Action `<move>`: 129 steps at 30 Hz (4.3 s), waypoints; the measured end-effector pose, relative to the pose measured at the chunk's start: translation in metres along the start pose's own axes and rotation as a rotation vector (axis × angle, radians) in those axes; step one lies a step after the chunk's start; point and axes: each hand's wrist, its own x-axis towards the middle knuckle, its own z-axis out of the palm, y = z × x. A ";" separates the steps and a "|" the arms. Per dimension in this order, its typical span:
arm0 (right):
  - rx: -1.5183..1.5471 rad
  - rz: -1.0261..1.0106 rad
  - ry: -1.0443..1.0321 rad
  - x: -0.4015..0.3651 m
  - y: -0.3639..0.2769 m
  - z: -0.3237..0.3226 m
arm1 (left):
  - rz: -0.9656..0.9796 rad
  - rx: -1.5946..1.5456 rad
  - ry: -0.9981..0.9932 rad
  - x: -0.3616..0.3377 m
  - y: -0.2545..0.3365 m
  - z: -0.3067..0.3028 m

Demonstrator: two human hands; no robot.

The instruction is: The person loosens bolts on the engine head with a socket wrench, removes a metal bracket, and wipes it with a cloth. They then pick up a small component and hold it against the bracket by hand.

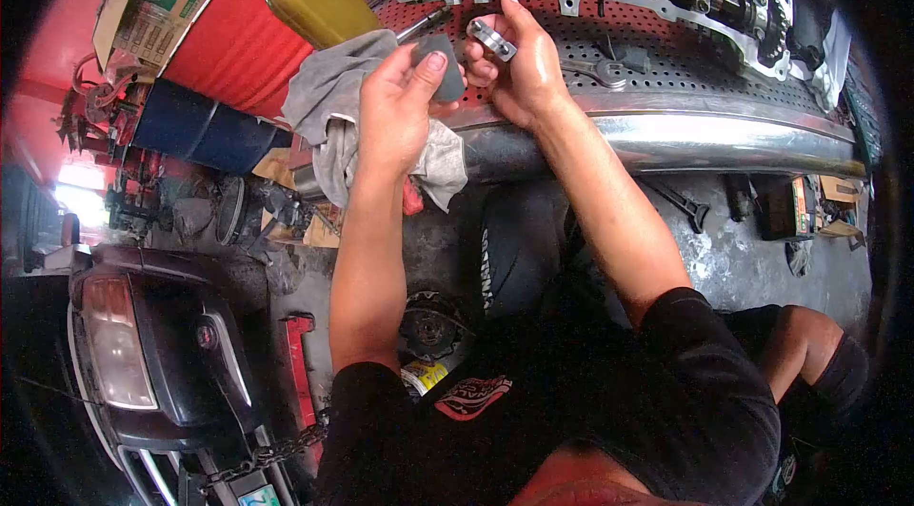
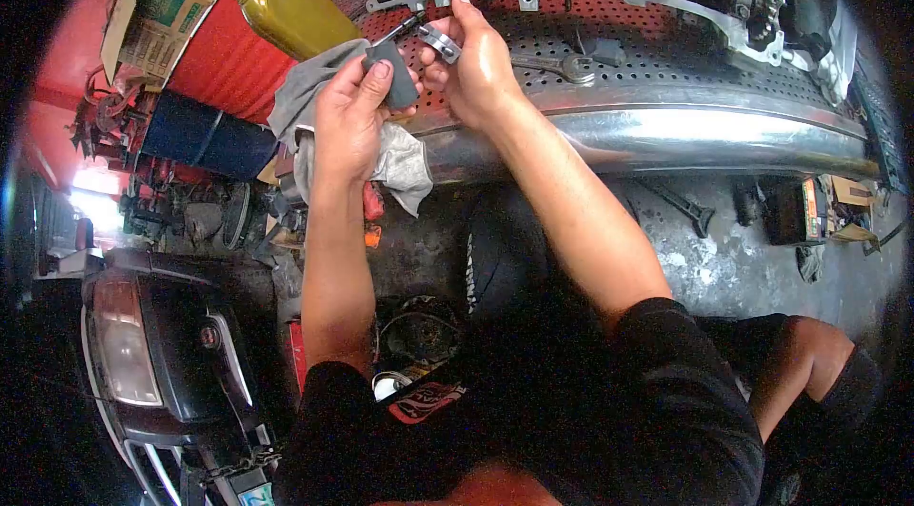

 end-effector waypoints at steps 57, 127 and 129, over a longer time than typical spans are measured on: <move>-0.190 -0.123 -0.053 -0.005 0.004 -0.006 | 0.768 0.792 0.265 -0.025 -0.026 0.050; -0.270 -0.111 0.136 -0.004 -0.005 -0.005 | 0.840 0.999 0.317 -0.009 -0.035 0.062; -0.152 -0.086 0.076 -0.005 -0.006 -0.008 | 0.493 0.416 0.212 -0.010 -0.037 0.062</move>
